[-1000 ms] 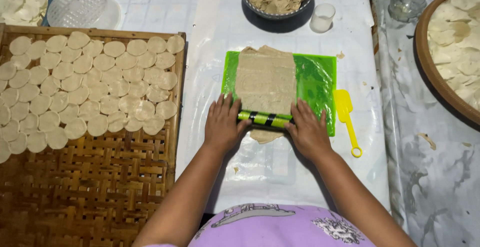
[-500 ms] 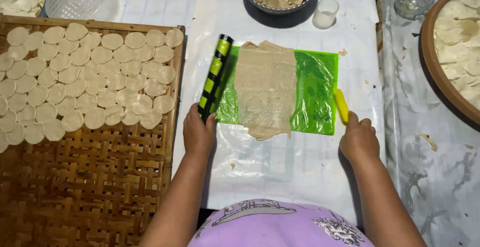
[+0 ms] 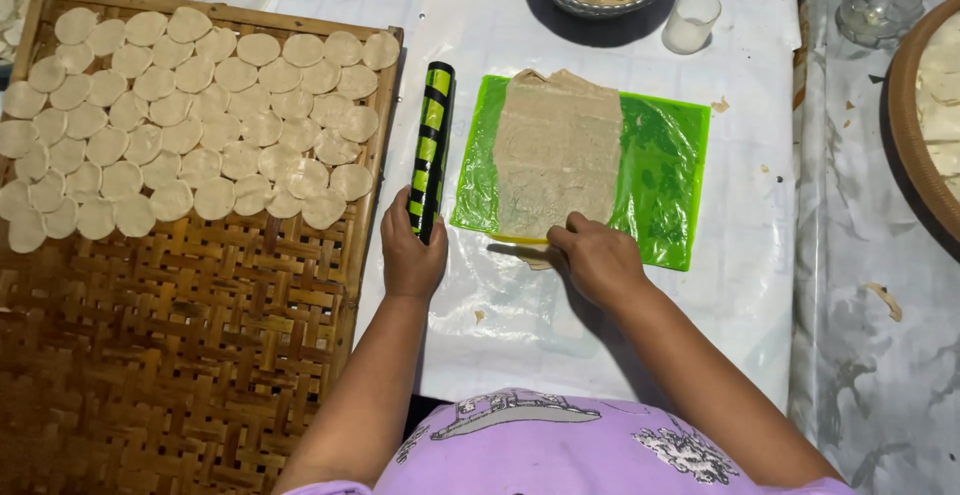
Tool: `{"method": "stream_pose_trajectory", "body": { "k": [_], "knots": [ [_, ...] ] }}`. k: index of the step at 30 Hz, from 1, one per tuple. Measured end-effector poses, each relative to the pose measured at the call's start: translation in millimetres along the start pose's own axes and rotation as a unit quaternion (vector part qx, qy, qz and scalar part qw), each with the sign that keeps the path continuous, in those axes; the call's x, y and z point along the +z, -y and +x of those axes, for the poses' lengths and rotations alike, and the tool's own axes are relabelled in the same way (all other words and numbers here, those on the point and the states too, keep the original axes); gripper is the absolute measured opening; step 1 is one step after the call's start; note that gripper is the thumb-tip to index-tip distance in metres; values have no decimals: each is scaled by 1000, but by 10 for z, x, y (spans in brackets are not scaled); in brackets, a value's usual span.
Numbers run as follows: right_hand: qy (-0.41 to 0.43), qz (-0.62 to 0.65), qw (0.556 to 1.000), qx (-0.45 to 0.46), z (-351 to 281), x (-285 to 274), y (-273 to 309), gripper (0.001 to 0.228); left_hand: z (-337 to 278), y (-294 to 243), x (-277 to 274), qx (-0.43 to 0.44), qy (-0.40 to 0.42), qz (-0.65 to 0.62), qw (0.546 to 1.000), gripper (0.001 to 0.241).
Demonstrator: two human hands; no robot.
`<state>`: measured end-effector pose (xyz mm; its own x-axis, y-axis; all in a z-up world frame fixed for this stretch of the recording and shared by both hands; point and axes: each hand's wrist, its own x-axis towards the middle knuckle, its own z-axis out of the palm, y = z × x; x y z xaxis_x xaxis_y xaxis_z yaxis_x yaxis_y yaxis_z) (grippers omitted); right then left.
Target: Flattening and rolling out dough on a prep mat using a rolling pin and a scraper.
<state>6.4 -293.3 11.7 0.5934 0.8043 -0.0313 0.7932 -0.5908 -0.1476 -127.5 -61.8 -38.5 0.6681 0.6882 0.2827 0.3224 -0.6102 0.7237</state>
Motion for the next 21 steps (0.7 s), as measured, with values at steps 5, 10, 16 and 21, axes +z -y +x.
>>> {"method": "stream_pose_trajectory", "body": {
  "k": [5, 10, 16, 21],
  "knots": [
    [17, 20, 1000, 11, 86, 115, -60, 12, 0, -4, -3, 8, -7, -8, 1000, 60],
    [23, -3, 999, 32, -106, -11, -252, 17, 6, 10, 4, 24, -13, -13, 1000, 58],
    [60, -28, 995, 71, -434, -5, -715, 29, 14, 28, 7, 33, -11, -13, 999, 57],
    [101, -87, 983, 127, -716, -99, -947, 26, 14, 55, 20, 35, -15, -8, 999, 58]
  ]
}}
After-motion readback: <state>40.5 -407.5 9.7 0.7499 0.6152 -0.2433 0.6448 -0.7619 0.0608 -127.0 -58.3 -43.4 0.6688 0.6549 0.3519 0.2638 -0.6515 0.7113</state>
